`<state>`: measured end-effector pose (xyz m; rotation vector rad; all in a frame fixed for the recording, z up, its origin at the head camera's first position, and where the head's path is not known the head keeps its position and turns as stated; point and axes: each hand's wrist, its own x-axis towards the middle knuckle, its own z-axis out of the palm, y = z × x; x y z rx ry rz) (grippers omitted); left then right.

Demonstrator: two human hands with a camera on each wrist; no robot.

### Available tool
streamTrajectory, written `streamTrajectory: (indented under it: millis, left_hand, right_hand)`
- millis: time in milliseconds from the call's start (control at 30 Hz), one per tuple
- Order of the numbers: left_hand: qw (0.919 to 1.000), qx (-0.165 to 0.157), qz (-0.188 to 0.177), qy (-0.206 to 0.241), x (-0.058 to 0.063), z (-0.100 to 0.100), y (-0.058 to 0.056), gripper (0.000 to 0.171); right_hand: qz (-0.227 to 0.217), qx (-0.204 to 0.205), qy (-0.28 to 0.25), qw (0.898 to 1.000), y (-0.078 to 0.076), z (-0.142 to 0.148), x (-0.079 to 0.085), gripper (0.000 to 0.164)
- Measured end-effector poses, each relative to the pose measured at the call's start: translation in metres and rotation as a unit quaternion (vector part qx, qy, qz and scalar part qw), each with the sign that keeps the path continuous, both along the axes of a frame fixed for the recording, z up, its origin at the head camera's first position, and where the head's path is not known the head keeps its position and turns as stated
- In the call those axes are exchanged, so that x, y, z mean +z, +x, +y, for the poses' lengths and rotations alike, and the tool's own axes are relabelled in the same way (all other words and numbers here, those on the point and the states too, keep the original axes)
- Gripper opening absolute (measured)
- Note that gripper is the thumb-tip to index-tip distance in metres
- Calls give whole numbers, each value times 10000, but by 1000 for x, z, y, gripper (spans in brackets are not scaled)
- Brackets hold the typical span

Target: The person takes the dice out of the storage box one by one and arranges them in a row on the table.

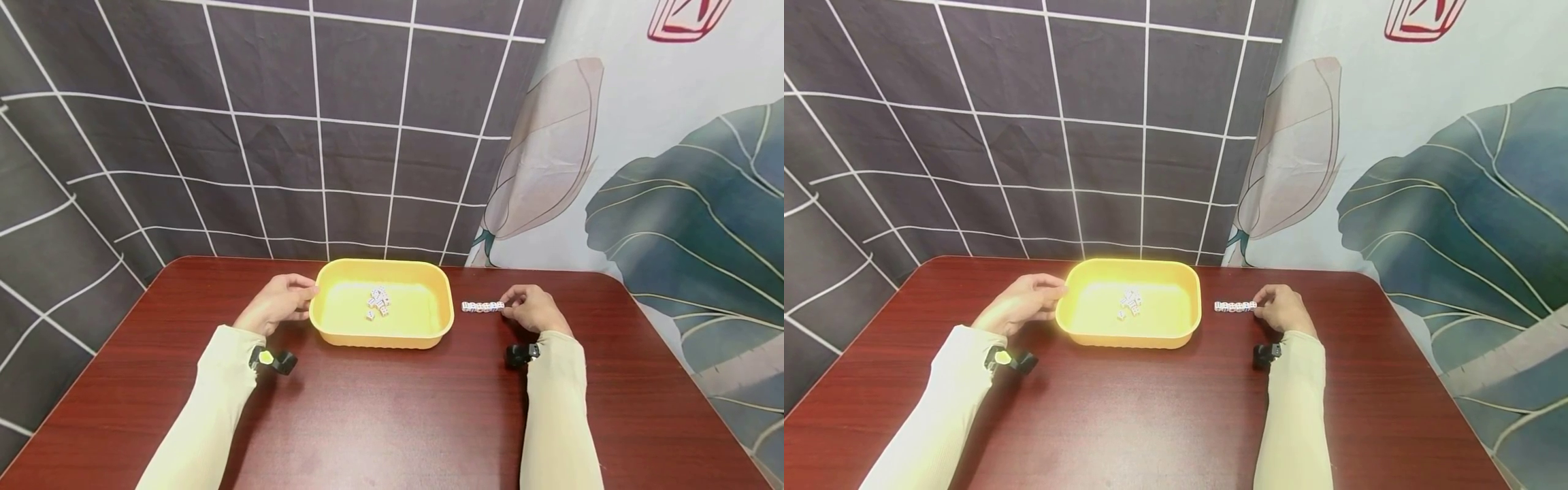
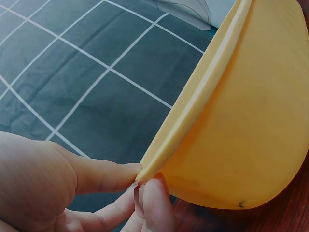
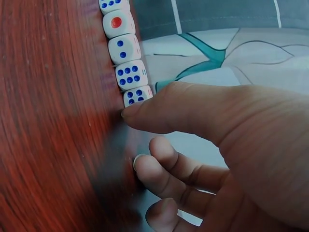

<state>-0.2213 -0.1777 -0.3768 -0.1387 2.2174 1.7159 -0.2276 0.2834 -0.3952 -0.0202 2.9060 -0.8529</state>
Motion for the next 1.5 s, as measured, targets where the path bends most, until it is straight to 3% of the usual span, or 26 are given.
streamTrajectory:
  millis: [467,800,1000,1500]
  left_hand:
    - [10000,-50,58,-12,-1,-1,-1,37]
    - [10000,9,30,-27,0,0,0,36]
    - [10000,55,-15,-63,1,1,0,37]
    - [10000,36,-4,-43,0,0,0,37]
  right_hand:
    - [-16,-17,45,10000,-1,-5,9,19]
    - [434,156,104,9989,1,-21,27,24]
    - [432,238,80,9988,2,-33,35,28]
    - [891,409,-294,9947,0,-62,45,26]
